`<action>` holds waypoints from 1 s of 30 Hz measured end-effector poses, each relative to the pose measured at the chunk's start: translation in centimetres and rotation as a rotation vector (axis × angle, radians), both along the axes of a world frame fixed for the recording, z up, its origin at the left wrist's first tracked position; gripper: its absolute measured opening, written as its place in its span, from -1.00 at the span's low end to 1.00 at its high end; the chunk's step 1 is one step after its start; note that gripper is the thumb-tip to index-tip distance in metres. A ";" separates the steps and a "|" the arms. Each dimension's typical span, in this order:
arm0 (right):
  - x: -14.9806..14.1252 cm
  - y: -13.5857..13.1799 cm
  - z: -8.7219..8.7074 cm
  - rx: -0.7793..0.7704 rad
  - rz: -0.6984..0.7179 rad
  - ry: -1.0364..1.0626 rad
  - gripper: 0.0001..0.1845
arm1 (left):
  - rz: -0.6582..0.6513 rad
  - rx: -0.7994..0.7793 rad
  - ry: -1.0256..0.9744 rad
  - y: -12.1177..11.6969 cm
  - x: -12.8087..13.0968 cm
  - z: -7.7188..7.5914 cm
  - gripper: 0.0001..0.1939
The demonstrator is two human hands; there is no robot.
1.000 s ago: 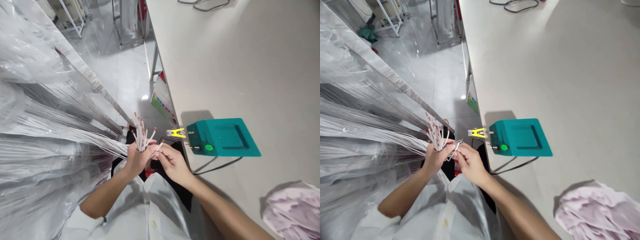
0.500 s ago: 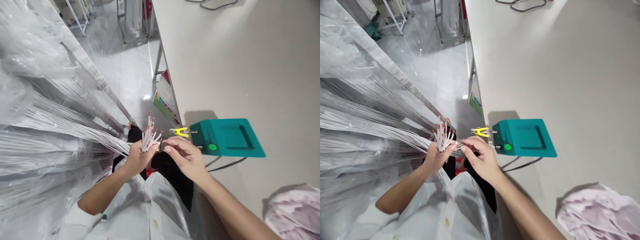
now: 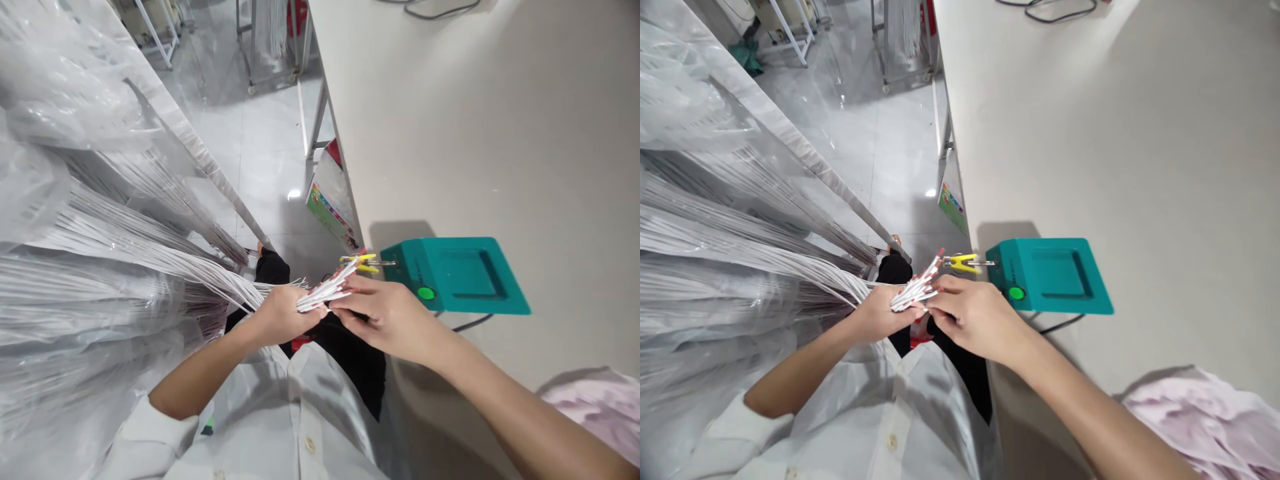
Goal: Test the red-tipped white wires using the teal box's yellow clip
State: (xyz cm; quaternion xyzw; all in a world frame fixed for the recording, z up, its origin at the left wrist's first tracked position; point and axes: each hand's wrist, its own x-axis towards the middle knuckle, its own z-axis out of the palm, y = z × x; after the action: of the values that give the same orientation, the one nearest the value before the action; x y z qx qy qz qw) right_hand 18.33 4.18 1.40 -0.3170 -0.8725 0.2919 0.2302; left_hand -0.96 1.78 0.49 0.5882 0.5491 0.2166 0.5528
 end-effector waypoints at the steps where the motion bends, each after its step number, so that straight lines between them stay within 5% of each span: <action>1: 0.0 -0.1 -0.1 0.108 0.026 -0.044 -0.80 | -0.011 -0.023 -0.007 0.1 0.0 0.0 -0.83; 6: 0.0 -1.2 -1.6 0.475 0.012 -0.112 -0.77 | 0.048 -0.255 -0.136 0.6 0.4 -0.5 -0.80; 10: 0.3 -1.6 -2.9 0.574 -0.022 -0.114 -0.80 | 0.171 -0.349 -0.265 0.7 0.2 -0.4 -0.71; 14: 0.4 -1.3 -2.9 0.437 -0.207 -0.046 -0.81 | 0.258 -0.143 -0.194 0.5 -0.2 0.5 -0.72; 18: -0.1 -0.8 -1.1 0.112 -0.388 0.188 -0.84 | 0.238 -0.018 -0.115 0.2 0.0 0.7 -0.81; 21: -0.7 -0.5 0.0 -0.054 -0.337 0.230 -0.85 | 0.189 0.037 -0.079 0.0 0.3 0.3 -0.86; 27: -0.9 0.0 -0.1 -0.048 -0.137 0.155 -0.86 | 0.105 0.062 -0.102 -0.3 0.0 -0.4 -0.88; 30: -1.0 0.2 0.2 -0.192 -0.078 0.204 -0.87 | 0.074 0.027 -0.181 -0.1 -0.3 0.1 -0.89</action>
State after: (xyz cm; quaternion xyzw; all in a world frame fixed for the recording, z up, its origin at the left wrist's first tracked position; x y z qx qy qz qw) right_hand 17.35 4.41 1.57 -0.3400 -0.7996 0.3957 0.2974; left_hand -1.28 1.72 0.61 0.5528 0.5154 0.2967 0.5838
